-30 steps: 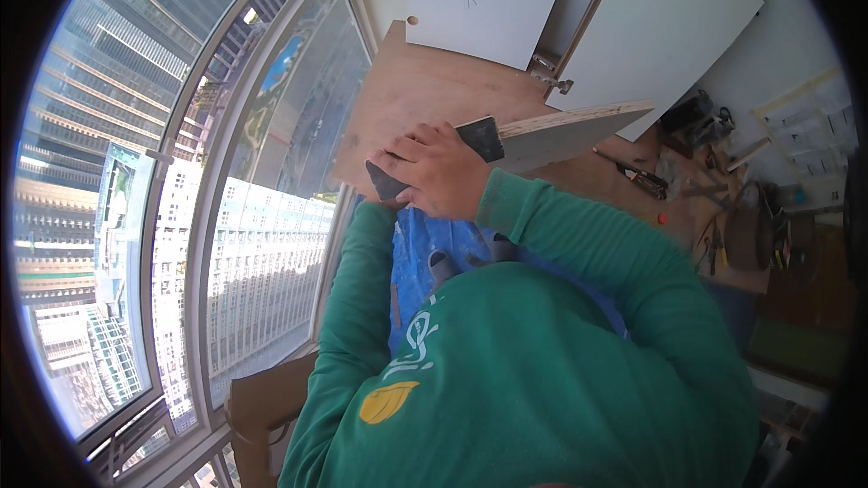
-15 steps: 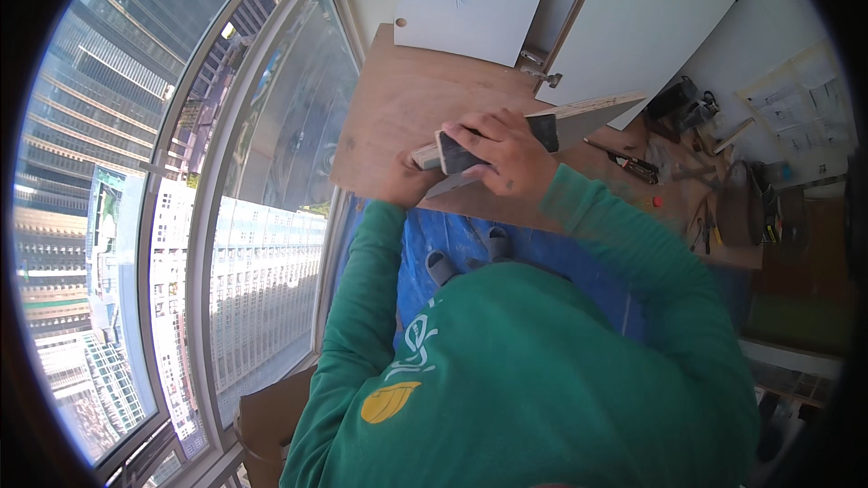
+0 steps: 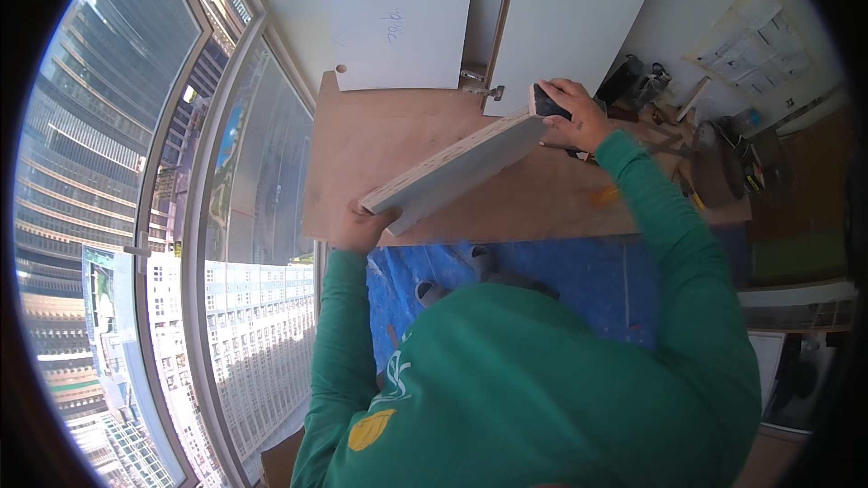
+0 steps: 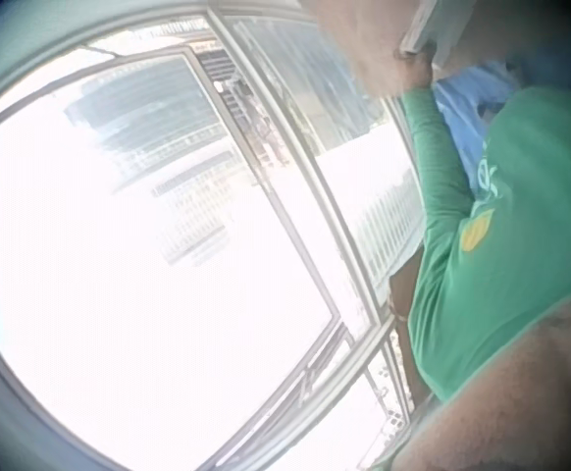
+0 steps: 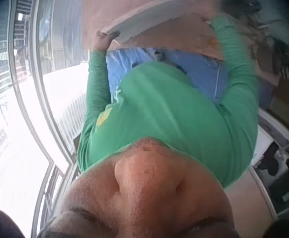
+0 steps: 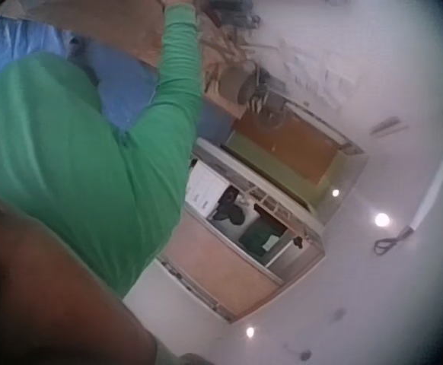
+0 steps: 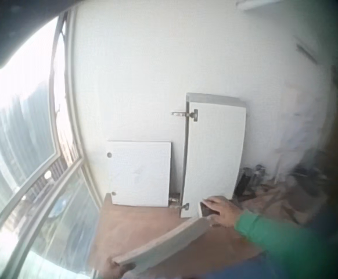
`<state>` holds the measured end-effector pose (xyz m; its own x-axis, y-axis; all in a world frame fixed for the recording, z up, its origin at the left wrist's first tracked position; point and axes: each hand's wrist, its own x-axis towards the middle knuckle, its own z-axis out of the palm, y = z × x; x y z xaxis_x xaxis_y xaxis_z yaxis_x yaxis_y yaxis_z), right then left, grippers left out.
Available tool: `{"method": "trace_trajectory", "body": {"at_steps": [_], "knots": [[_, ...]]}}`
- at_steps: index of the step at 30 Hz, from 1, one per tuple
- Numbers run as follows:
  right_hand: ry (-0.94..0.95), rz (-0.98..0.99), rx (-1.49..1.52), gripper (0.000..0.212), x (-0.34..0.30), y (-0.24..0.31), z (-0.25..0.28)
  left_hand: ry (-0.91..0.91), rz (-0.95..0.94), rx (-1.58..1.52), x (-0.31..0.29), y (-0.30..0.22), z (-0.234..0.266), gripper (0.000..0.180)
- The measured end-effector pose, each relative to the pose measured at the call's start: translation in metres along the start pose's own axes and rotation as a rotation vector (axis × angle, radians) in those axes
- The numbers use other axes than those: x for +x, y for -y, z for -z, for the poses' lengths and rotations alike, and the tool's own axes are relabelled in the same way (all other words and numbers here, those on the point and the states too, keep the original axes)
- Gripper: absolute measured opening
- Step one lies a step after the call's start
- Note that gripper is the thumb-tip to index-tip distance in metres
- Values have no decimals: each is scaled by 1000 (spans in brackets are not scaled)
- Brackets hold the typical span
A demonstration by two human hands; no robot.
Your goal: The person sands the edges and surfaces of a rectangular wooden board using a sanding block. They repeatedly flip and rotate the board to sand different sides, then place it on a larger board and continue sanding.
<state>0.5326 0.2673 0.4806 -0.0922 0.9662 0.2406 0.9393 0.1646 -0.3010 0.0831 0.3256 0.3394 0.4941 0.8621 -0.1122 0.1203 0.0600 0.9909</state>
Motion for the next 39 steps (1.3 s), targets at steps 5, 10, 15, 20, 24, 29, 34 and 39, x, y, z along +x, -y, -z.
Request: {"method": "trace_trajectory", "body": {"at_steps": [5, 10, 15, 20, 24, 29, 34, 39], "knots": [[-35, 523, 137, 62, 7, 142, -78, -2, 12, 17, -4, -7, -2, 38], [-78, 509, 113, 68, 6, 105, -74, -48, 53, -25, -5, -18, -6, 39], [-154, 72, 66, 65, -15, -109, 2, -62, 62, -40, -4, -15, -4, 38], [-137, -396, 24, 62, -41, -198, 48, -60, 59, 21, -6, -11, -5, 37], [-124, -294, 220, 58, -30, -168, 41, -50, 17, -28, -8, -12, -7, 36], [116, -292, 323, 57, -3, -130, 44, -47, 27, -15, -11, -9, -8, 37], [180, -108, 317, 59, 8, -53, 24, -64, 44, -40, -10, -4, -9, 40], [20, 410, 281, 56, 20, 122, -62, -48, 11, -74, -10, 4, -8, 41]]}}
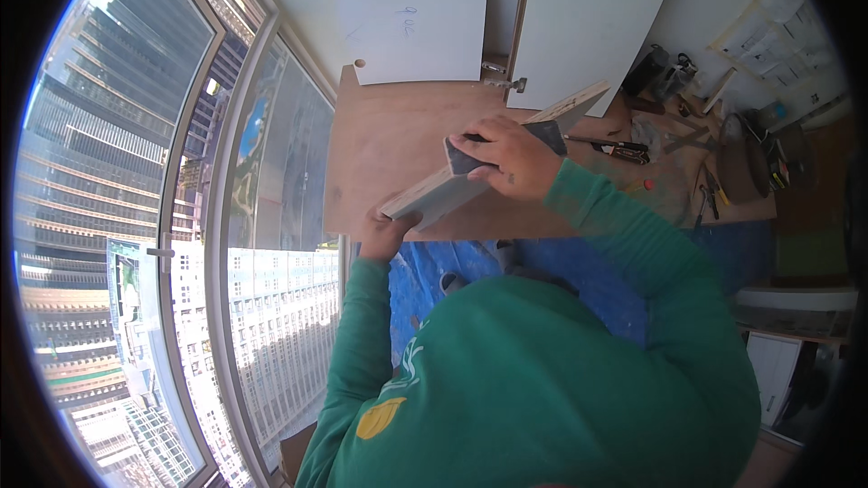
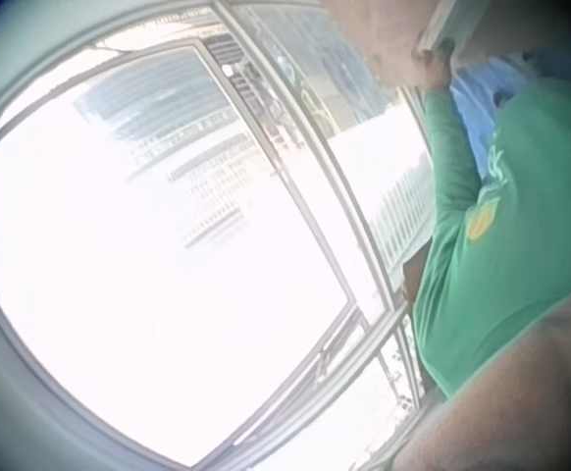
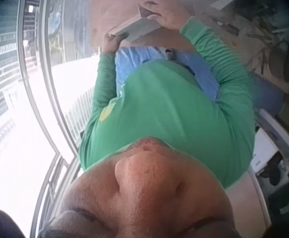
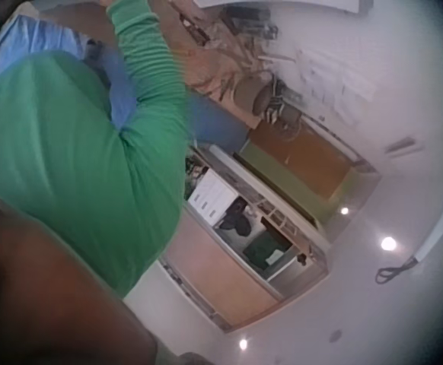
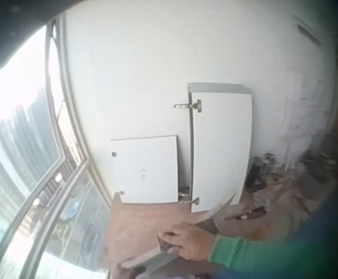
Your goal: The person sands the edges and surfaces of a rectangular wooden board using a sanding block. They repeatedly flip and rotate the board to sand different sides, then place it on a larger board and continue sanding.
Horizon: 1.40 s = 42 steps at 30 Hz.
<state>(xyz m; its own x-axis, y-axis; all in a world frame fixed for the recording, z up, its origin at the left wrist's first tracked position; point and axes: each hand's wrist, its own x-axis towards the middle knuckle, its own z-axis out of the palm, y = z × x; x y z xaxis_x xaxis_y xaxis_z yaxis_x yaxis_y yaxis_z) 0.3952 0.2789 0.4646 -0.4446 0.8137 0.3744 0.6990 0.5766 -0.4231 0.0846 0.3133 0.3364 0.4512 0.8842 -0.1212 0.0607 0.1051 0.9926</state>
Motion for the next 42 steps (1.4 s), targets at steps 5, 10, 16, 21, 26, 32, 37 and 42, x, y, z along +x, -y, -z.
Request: {"method": "trace_trajectory", "body": {"at_steps": [5, 10, 16, 21, 26, 32, 37, 42], "knots": [[34, 92, 14, 58, 58, 88, -85, -148, -477, 625, 3, 3, 1, 38], [-46, 3, -72, 55, 3, 6, -15, 40, -63, -44, 3, -7, 0, 37], [-68, -881, -300, 50, -100, -134, 149, 4, -22, 8, -1, -14, -6, 35], [-262, -764, 88, 52, -109, -138, 189, -2, -77, 42, -20, -9, -21, 37], [-573, -1181, 800, 58, -131, -117, 195, -2, -315, 291, -50, 3, -37, 45], [-735, -1134, 942, 62, -160, -106, 196, 10, -288, 190, -63, 14, -46, 48], [57, -866, 195, 65, -146, -114, 205, 11, -436, 350, -66, 15, -46, 46], [444, -900, 134, 64, -142, -122, 217, 7, -448, 461, -69, 16, -43, 44]]}}
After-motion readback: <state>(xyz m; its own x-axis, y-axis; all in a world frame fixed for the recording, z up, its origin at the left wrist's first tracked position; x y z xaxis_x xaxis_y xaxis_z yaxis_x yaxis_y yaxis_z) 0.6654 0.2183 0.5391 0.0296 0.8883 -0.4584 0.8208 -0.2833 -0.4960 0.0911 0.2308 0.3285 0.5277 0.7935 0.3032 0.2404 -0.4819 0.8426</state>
